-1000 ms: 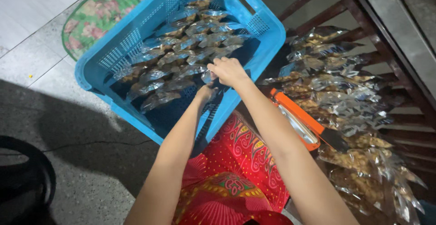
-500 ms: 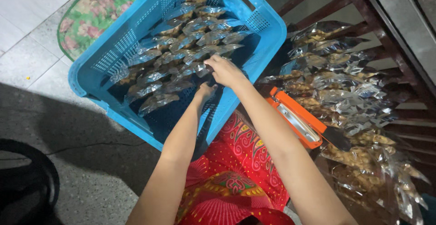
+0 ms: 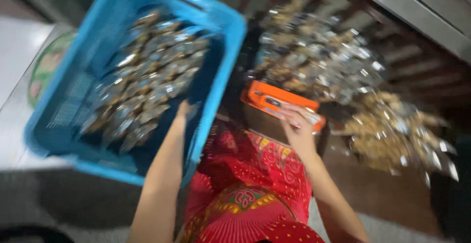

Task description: The person sits on the floor and repeatedly picks up clear plastic bags filled with snacks, places them into an orange heat sealer, and seals the top. Sealed bags are then placed into a blue basket or arranged on the floor.

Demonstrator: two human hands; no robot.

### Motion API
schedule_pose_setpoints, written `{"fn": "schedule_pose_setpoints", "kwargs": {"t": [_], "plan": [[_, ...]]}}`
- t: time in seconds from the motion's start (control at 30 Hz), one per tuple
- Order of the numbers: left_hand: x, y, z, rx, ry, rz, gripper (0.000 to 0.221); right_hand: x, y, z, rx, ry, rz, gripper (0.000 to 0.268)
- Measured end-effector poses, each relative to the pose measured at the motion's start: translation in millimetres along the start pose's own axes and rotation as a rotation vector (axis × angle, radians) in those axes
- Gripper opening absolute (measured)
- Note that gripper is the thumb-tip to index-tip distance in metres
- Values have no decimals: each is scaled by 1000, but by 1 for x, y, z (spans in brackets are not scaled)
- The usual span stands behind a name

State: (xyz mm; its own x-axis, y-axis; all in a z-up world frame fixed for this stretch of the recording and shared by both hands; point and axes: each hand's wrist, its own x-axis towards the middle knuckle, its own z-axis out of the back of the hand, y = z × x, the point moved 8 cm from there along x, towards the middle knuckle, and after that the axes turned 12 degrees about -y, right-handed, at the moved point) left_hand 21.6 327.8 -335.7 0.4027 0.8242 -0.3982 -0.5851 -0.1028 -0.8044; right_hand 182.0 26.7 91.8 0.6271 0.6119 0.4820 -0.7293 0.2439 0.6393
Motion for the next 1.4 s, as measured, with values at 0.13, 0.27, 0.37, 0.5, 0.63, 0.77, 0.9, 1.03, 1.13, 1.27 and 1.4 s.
{"fn": "schedule_pose_setpoints", "kwargs": {"t": [0.13,0.27,0.37,0.5,0.63,0.77,0.9,1.03,1.13,1.27,1.4], "plan": [[2,-26,19,328,55,-136,48,-54,-53,116,-112,-278,-240,15],[-29,-53,28,-447,135,261,33,-106,-77,195,-308,-503,-341,15],[-56,-114,50,-368,116,99,35,-131,-87,233,-400,-572,-317,14],[-111,-217,73,-425,19,-304,35,-163,-106,272,-543,-657,-392,26],[-196,-311,45,-388,14,-602,29,-187,-121,305,-543,-795,-399,26],[-300,-366,-39,-361,317,-662,31,-205,-144,331,-588,-865,-455,36],[-388,-393,-128,-163,640,-616,37,-214,-163,359,-665,-917,-442,53],[-458,-426,-179,-209,833,-885,32,-204,-191,384,-751,-880,-350,53],[-483,-434,-215,-284,935,-850,36,-213,-219,393,-731,-879,-456,26],[-491,-431,-246,-281,982,-764,44,-238,-224,399,-659,-987,-507,12],[-503,-424,-272,-296,1011,-752,46,-261,-199,398,-700,-1045,-479,24]]}}
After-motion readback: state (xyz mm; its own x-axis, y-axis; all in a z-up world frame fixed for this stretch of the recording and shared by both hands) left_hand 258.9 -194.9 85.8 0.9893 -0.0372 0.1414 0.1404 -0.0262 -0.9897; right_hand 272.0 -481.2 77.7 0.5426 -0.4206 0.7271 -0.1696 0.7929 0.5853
